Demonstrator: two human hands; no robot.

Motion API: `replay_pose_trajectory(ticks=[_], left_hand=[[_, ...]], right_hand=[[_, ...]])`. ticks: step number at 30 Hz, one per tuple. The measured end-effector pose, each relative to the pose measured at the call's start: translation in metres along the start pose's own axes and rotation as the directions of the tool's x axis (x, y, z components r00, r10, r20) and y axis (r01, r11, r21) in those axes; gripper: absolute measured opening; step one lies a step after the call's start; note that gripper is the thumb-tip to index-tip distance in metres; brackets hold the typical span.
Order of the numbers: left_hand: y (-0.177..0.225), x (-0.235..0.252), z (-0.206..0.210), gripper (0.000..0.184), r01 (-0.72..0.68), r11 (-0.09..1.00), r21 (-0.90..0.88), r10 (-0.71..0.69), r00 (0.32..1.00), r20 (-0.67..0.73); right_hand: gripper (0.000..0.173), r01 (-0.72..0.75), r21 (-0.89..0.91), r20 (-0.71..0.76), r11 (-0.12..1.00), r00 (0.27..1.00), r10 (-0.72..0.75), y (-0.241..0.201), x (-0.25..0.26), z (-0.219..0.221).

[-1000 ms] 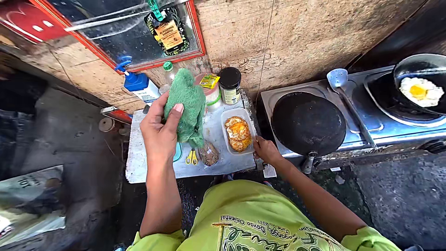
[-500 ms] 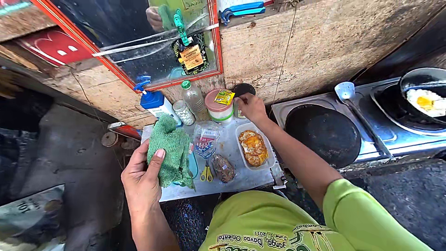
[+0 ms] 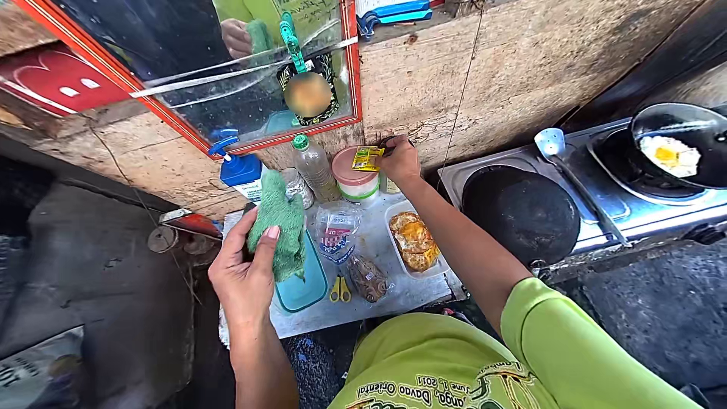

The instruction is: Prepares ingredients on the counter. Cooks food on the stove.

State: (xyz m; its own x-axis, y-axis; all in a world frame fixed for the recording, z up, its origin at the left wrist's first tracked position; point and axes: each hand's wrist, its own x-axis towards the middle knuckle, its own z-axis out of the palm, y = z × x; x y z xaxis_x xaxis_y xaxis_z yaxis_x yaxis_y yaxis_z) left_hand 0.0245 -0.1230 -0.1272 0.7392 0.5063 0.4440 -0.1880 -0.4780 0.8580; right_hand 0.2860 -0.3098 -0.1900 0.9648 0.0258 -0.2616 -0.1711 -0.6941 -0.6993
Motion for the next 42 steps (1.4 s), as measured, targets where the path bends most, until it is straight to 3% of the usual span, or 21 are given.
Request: replay_pose_trajectory(ticks=[4,8,10,13,15,17,19,21,24,26,27,28,30,32,34,39,42], left_hand=[[0.0,0.026,0.037,0.035,-0.109,0.991,0.079,0.105,0.993,0.052],[-0.001,0.049,0.08,0.033,-0.266,0.954,0.138,0.249,0.96,0.131],[0.004,0.057,0.1,0.031,-0.327,0.934,0.143,0.304,0.939,0.159],[0.005,0.069,0.135,0.027,-0.442,0.884,0.155,0.414,0.892,0.181],[0.002,0.078,0.159,0.027,-0.475,0.853,0.216,0.415,0.869,0.27],[-0.008,0.088,0.187,0.03,-0.463,0.823,0.331,0.304,0.849,0.431],[-0.026,0.098,0.214,0.036,-0.412,0.782,0.468,0.066,0.801,0.595],[-0.038,0.099,0.226,0.042,-0.355,0.754,0.552,-0.135,0.739,0.66],[-0.027,0.083,0.204,0.05,-0.333,0.806,0.489,-0.029,0.803,0.595],[-0.014,0.053,0.167,0.047,-0.323,0.866,0.381,0.086,0.848,0.523],[-0.008,0.031,0.143,0.042,-0.296,0.891,0.345,0.075,0.845,0.53],[-0.005,0.006,0.12,0.035,-0.243,0.908,0.342,0.007,0.824,0.567],[-0.016,-0.048,0.085,0.026,-0.098,0.89,0.444,-0.246,0.719,0.65],[-0.041,-0.092,0.067,0.029,0.048,0.773,0.632,-0.543,0.566,0.621],[-0.061,-0.123,0.062,0.032,0.107,0.642,0.759,-0.701,0.483,0.524],[-0.066,-0.154,0.065,0.031,0.115,0.602,0.79,-0.701,0.551,0.454],[-0.059,-0.154,0.071,0.033,0.111,0.628,0.77,-0.7,0.514,0.497]], right_hand=[[0.06,0.022,0.219,0.006,0.975,1.0,-0.024,0.013,0.006,0.002],[0.029,0.147,0.426,-0.005,0.893,0.987,-0.161,0.032,0.003,0.003],[0.022,0.179,0.52,-0.025,0.835,0.981,-0.194,0.042,-0.004,-0.002],[0.019,0.267,0.56,-0.109,0.784,0.962,-0.25,0.063,-0.019,-0.021],[0.017,0.342,0.546,-0.176,0.765,0.939,-0.294,0.084,-0.031,-0.036],[0.015,0.386,0.529,-0.226,0.756,0.923,-0.313,0.107,-0.045,-0.052],[0.014,0.413,0.514,-0.26,0.752,0.91,-0.323,0.131,-0.063,-0.067],[0.014,0.432,0.509,-0.268,0.745,0.902,-0.339,0.155,-0.085,-0.08],[0.012,0.424,0.51,-0.249,0.749,0.906,-0.343,0.186,-0.121,-0.099],[0.012,0.396,0.516,-0.227,0.759,0.918,-0.324,0.204,-0.147,-0.109],[0.011,0.378,0.527,-0.217,0.761,0.926,-0.31,0.211,-0.16,-0.113],[0.012,0.361,0.533,-0.209,0.765,0.933,-0.294,0.219,-0.172,-0.116],[0.013,0.332,0.563,-0.213,0.756,0.943,-0.256,0.235,-0.19,-0.118],[0.015,0.281,0.607,-0.209,0.744,0.959,-0.192,0.247,-0.204,-0.116],[0.015,0.245,0.639,-0.195,0.729,0.969,-0.155,0.253,-0.212,-0.111],[0.017,0.231,0.651,-0.139,0.723,0.973,-0.186,0.243,-0.209,-0.091],[0.016,0.312,0.612,-0.154,0.726,0.948,-0.278,0.212,-0.186,-0.085]])
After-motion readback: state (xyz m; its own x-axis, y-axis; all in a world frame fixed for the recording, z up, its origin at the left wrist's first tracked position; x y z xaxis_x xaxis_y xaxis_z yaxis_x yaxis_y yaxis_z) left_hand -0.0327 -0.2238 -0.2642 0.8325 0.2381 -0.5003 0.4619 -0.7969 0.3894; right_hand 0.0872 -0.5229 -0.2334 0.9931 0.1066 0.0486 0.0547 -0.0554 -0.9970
